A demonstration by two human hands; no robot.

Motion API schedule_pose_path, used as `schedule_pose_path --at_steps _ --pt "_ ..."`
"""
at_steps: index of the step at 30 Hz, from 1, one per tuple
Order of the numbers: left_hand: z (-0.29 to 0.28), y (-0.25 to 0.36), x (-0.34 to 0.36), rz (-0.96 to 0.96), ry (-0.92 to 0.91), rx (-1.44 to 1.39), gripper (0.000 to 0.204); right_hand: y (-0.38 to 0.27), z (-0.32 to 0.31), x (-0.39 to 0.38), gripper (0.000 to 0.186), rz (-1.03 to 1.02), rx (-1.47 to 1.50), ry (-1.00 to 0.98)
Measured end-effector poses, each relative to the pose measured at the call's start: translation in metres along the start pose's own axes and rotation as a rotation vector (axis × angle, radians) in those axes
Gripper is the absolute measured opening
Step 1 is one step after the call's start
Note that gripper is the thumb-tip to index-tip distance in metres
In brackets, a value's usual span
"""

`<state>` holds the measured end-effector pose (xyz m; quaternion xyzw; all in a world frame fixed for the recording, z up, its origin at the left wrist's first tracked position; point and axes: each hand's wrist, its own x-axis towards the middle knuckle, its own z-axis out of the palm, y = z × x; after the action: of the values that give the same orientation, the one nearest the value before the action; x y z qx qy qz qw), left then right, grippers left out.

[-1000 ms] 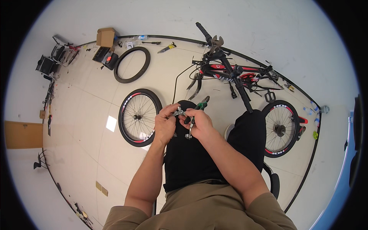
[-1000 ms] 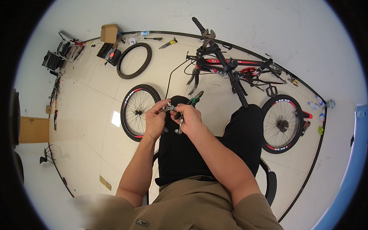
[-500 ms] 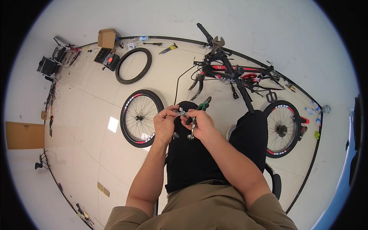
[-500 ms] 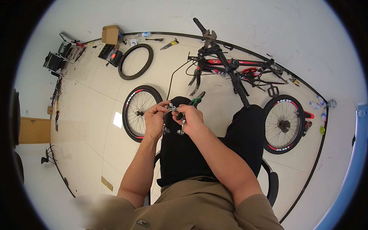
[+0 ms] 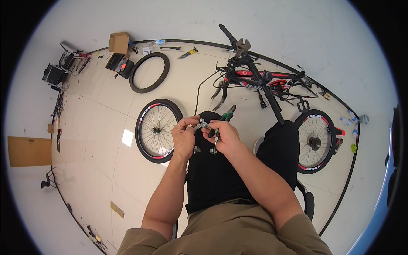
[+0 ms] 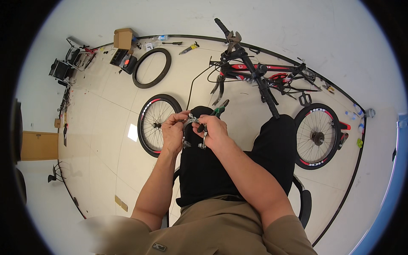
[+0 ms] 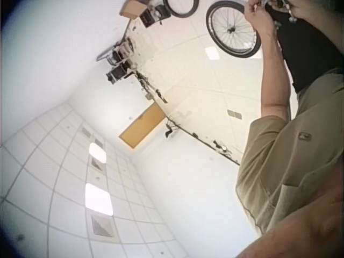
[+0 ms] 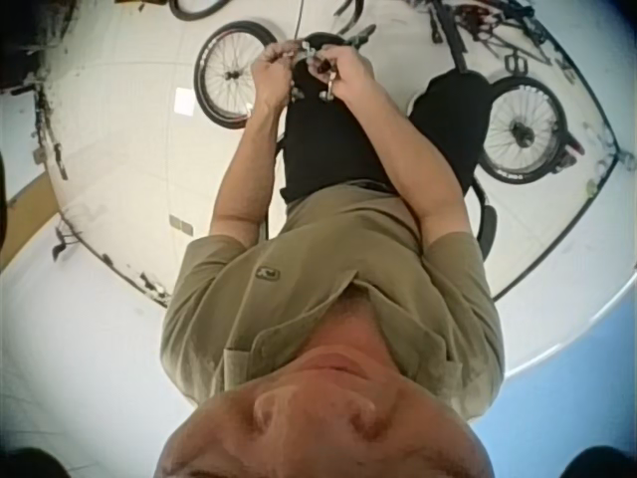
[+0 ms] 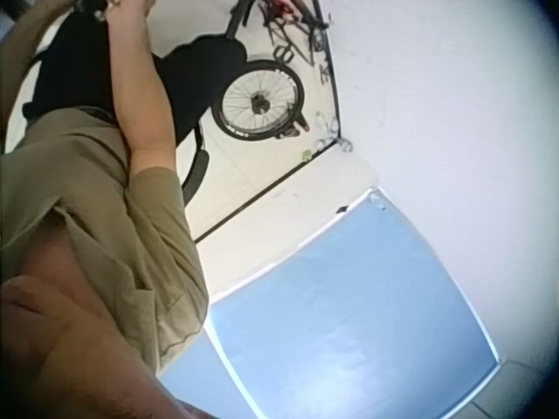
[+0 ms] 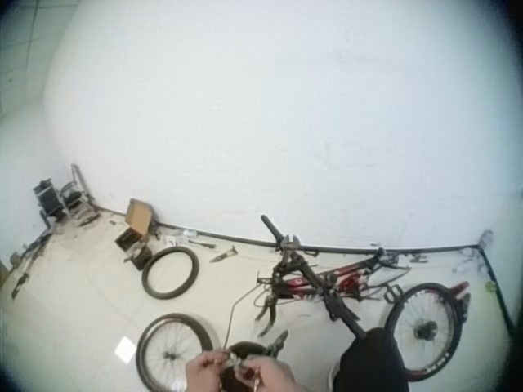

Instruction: The person sits on the floor and uses pliers to manipulate a small metal bicycle component, repeatedly squeezing and adjusting it. The bicycle frame and wheels are visible nearby on the tiled floor.

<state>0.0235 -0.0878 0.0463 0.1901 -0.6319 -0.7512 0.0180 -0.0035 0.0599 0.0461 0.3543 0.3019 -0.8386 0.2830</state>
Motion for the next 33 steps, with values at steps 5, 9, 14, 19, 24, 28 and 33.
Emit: schedule_pose_path --at_steps 5,9,14,19,24,28,33 --pt "0.008 0.009 -0.005 -0.02 -0.024 0.081 0.033 -0.001 -0.001 -0.001 0.028 0.0 0.004 -0.003" --pt "-0.008 -0.009 0.004 0.069 -0.078 -0.022 0.035 -0.001 0.0 -0.001 0.028 -0.001 0.005 -0.01" --pt "0.01 0.007 -0.004 0.015 0.031 0.03 0.03 0.001 -0.001 0.001 0.027 -0.004 0.003 0.002" --pt "-0.001 -0.002 0.001 0.013 -0.026 -0.037 0.033 0.001 -0.001 0.0 0.026 -0.004 0.014 -0.009" --pt "0.006 0.007 -0.003 0.004 0.023 0.024 0.032 0.001 -0.001 0.001 0.026 -0.009 0.006 -0.005" --pt "0.014 0.008 -0.005 0.054 0.015 0.051 0.032 0.001 -0.001 0.0 0.027 -0.015 0.008 -0.013" --pt "-0.002 -0.002 0.002 0.038 -0.034 -0.023 0.042 0.0 -0.001 0.0 0.027 -0.007 0.01 -0.017"
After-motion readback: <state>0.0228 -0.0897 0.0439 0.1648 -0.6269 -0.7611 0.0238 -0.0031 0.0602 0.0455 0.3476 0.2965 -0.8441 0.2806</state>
